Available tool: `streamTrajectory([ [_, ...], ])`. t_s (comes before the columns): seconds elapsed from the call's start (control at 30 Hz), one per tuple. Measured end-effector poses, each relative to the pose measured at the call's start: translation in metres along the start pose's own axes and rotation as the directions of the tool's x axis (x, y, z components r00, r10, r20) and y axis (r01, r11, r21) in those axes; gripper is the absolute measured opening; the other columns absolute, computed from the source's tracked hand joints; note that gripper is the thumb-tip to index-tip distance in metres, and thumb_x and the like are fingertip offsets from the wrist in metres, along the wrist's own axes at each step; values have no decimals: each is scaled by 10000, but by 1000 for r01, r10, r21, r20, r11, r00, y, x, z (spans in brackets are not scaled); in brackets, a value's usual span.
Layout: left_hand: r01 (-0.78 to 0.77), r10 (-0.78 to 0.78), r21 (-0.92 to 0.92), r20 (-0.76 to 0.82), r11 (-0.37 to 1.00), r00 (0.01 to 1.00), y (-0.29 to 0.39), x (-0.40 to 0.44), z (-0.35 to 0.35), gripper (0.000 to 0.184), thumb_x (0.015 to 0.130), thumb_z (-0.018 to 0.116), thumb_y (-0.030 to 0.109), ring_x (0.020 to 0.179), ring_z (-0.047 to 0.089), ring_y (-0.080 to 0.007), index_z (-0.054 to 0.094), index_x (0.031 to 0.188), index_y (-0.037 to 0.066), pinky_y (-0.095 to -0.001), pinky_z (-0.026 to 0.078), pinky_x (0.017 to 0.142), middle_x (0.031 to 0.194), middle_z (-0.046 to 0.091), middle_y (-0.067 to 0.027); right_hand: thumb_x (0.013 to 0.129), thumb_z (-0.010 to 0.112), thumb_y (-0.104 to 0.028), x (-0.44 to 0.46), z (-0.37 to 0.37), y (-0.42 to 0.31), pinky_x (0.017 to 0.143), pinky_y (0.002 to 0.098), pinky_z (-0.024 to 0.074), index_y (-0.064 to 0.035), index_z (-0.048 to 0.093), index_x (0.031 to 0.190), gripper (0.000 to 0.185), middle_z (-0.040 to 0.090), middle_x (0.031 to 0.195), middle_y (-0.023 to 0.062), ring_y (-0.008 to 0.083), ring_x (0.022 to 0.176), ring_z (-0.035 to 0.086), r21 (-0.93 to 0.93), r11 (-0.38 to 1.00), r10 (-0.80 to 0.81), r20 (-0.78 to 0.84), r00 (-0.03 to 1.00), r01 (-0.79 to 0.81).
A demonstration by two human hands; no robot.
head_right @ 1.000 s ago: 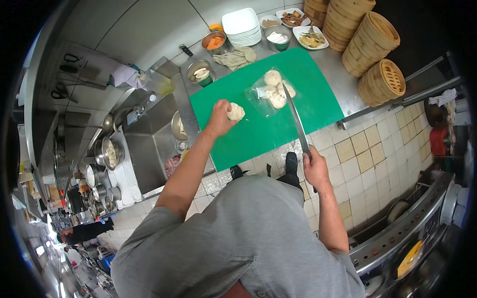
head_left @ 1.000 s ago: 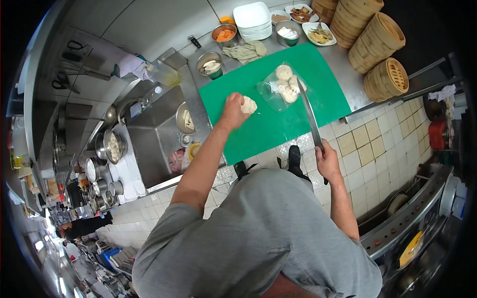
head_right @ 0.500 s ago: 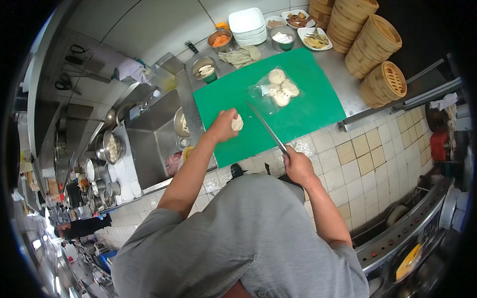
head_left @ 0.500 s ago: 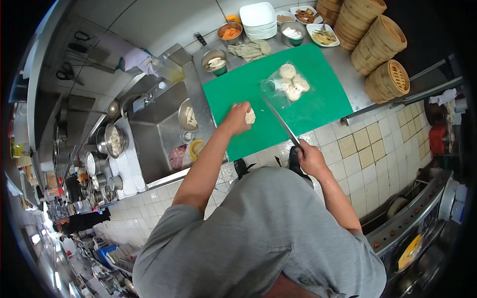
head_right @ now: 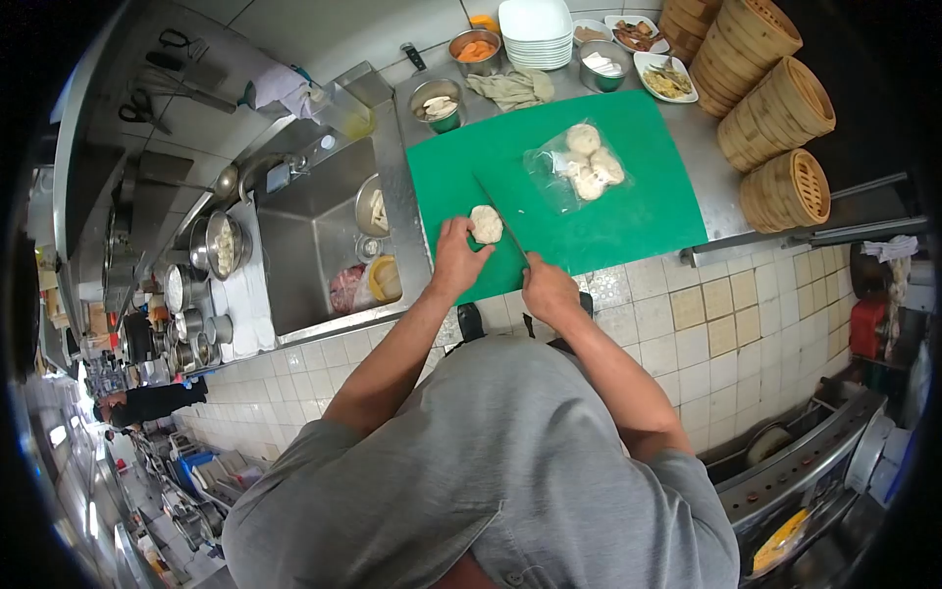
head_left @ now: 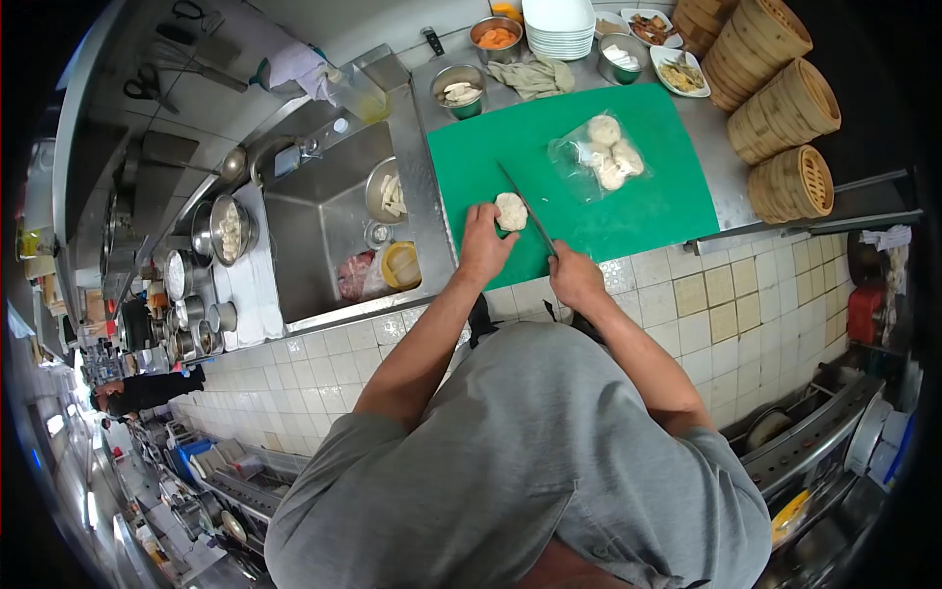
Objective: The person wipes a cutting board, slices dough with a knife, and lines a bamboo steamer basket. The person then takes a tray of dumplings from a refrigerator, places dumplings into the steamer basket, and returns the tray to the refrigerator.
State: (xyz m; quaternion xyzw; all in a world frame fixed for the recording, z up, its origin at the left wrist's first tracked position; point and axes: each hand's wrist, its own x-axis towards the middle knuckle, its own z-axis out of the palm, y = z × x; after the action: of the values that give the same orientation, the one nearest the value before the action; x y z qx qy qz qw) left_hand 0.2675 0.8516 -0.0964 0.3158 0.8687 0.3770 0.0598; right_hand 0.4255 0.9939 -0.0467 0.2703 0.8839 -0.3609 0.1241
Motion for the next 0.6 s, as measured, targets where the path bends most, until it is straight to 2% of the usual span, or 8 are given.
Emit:
streamTrajectory([
  [0.07, -61, 61, 13, -40, 998, 997, 0, 1, -1, 435, 737, 891, 81, 942, 624, -349, 569, 1022, 15, -446, 529, 820, 1007, 605, -165, 1034, 514, -218, 2, 4, -1, 834, 614, 533, -20, 569, 1232, 285, 723, 957, 292, 496, 934, 699, -1, 1000, -9, -19, 1000, 9],
  [0.17, 24, -27, 44, 71, 999, 997, 0, 3, 0, 461, 729, 895, 85, 970, 618, -356, 565, 1045, 20, -440, 527, 832, 1027, 603, -169, 1035, 510, -224, 4, 3, -2, 841, 618, 535, -21, 568, 1221, 281, 725, 967, 295, 505, 946, 699, -4, 1000, -13, -32, 999, 13],
  [0.27, -11, 9, 42, 48, 999, 999, 1, 0, 1, 535, 711, 913, 123, 1003, 601, -370, 562, 1106, 35, -457, 516, 881, 1030, 594, -171, 1036, 509, -227, 6, 3, 0, 845, 625, 535, -28, 564, 1225, 280, 725, 971, 298, 510, 945, 698, -16, 1000, -14, -26, 1000, 13],
  [0.37, -118, 127, 112, -74, 987, 989, 23, 6, -11, 650, 688, 931, 163, 1088, 597, -391, 557, 1207, 49, -476, 500, 967, 1104, 616, -190, 1035, 515, -222, 3, 1, 3, 843, 628, 536, -34, 561, 1228, 274, 724, 968, 299, 512, 937, 699, -30, 1000, -9, -27, 1000, 8],
  [0.43, -120, 113, 70, 99, 990, 989, 23, 21, -16, 734, 690, 925, 175, 1191, 569, -421, 541, 1303, 54, -499, 483, 1043, 1234, 615, -215, 1034, 519, -220, 2, 2, 3, 841, 628, 538, -36, 560, 1228, 270, 723, 965, 298, 512, 933, 699, -36, 999, -12, -23, 1000, 11],
  [0.47, -120, 113, 68, 96, 990, 989, 20, 28, -18, 734, 690, 925, 175, 1191, 569, -421, 541, 1303, 54, -499, 483, 1043, 1234, 615, -215, 1034, 523, -218, 2, 3, 3, 839, 626, 539, -34, 560, 1219, 263, 721, 956, 298, 511, 930, 698, -35, 999, -16, -32, 999, 15],
  [0.53, -80, 71, 25, 250, 997, 966, 13, 36, -16, 794, 670, 947, 187, 1256, 565, -428, 535, 1337, 60, -487, 474, 1062, 1292, 630, -227, 1034, 527, -216, 3, 5, 6, 837, 625, 540, -32, 560, 1210, 256, 719, 947, 297, 511, 927, 698, -35, 999, -17, -42, 999, 16],
  [0.6, -34, 30, 10, 278, 999, 960, 12, 31, -13, 788, 683, 939, 179, 1253, 566, -429, 528, 1345, 60, -490, 474, 1061, 1291, 633, -225, 1035, 528, -218, 3, 6, 10, 833, 623, 541, -34, 558, 1200, 249, 718, 946, 296, 509, 923, 697, -16, 999, -45, -38, 998, 44],
])
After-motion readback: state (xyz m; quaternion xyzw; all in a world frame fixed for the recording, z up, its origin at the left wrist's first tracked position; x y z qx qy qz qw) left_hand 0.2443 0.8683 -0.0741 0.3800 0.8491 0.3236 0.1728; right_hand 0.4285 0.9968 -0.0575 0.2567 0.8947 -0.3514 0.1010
